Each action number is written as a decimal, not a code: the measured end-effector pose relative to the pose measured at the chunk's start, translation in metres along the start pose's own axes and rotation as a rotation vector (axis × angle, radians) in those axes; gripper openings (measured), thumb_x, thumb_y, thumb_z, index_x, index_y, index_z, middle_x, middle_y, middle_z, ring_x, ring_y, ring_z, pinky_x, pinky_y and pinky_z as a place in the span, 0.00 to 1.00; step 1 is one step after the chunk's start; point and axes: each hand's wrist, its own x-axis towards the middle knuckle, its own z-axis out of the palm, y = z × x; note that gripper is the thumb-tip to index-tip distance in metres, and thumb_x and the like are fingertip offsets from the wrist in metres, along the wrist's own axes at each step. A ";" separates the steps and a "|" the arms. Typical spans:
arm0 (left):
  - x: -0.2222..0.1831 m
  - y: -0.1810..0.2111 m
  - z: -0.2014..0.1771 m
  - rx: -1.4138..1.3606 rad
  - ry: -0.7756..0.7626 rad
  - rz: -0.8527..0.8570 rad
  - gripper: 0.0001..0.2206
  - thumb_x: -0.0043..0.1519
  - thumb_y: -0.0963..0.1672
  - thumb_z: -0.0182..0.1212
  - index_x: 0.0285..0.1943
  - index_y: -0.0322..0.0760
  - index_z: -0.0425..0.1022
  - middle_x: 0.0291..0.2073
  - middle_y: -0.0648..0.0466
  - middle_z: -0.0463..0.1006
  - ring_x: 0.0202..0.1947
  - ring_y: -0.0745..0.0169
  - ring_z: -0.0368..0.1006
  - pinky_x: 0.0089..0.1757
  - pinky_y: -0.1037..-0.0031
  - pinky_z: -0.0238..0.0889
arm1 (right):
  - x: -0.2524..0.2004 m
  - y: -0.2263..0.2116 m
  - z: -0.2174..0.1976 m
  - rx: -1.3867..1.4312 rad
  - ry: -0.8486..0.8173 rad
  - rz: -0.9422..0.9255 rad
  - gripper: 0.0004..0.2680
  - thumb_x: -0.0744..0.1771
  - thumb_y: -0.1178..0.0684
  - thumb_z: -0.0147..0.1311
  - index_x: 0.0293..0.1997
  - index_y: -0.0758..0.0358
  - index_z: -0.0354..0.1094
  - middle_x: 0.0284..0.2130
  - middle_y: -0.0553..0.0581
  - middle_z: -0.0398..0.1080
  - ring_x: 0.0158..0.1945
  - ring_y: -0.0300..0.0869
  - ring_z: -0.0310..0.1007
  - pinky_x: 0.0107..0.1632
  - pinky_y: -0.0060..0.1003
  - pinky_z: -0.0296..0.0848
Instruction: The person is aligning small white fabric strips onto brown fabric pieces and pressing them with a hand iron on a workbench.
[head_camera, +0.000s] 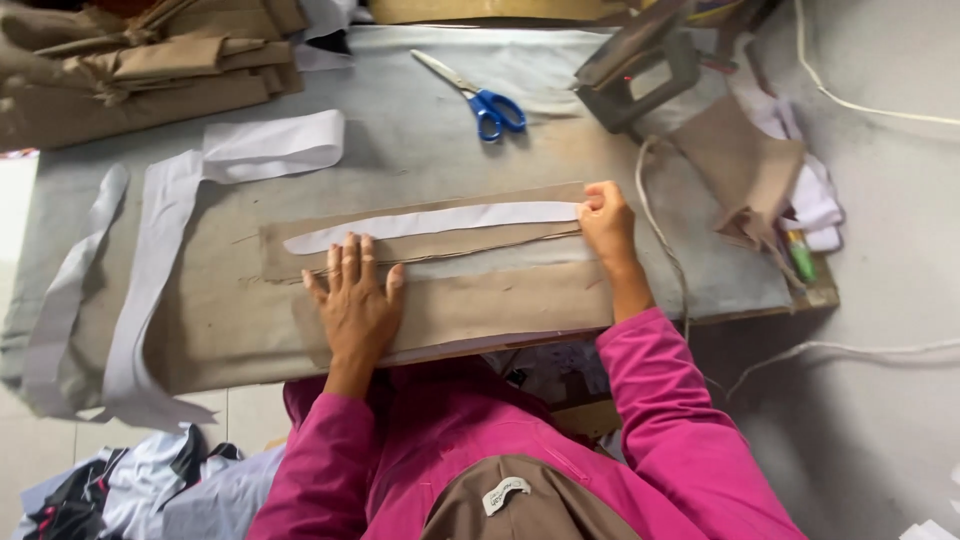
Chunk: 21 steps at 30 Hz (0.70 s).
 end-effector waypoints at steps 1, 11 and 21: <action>0.000 0.001 0.000 -0.004 -0.003 0.013 0.27 0.63 0.55 0.37 0.67 0.40 0.58 0.64 0.45 0.59 0.65 0.47 0.51 0.58 0.41 0.31 | 0.000 -0.002 -0.002 -0.004 0.011 0.009 0.08 0.59 0.58 0.51 0.38 0.54 0.67 0.26 0.57 0.73 0.36 0.53 0.74 0.41 0.45 0.71; -0.003 -0.001 0.007 0.007 0.054 -0.010 0.26 0.65 0.56 0.37 0.68 0.42 0.59 0.64 0.47 0.59 0.65 0.48 0.51 0.58 0.41 0.28 | 0.005 -0.016 -0.021 0.066 -0.079 0.111 0.10 0.59 0.55 0.57 0.40 0.52 0.63 0.25 0.53 0.73 0.34 0.46 0.75 0.40 0.41 0.72; -0.003 -0.001 0.009 0.020 0.060 -0.021 0.27 0.65 0.56 0.37 0.69 0.43 0.58 0.65 0.47 0.59 0.66 0.48 0.51 0.58 0.41 0.26 | -0.035 -0.005 -0.026 -0.156 0.046 -0.191 0.05 0.63 0.56 0.55 0.37 0.48 0.73 0.32 0.51 0.67 0.40 0.45 0.71 0.44 0.38 0.71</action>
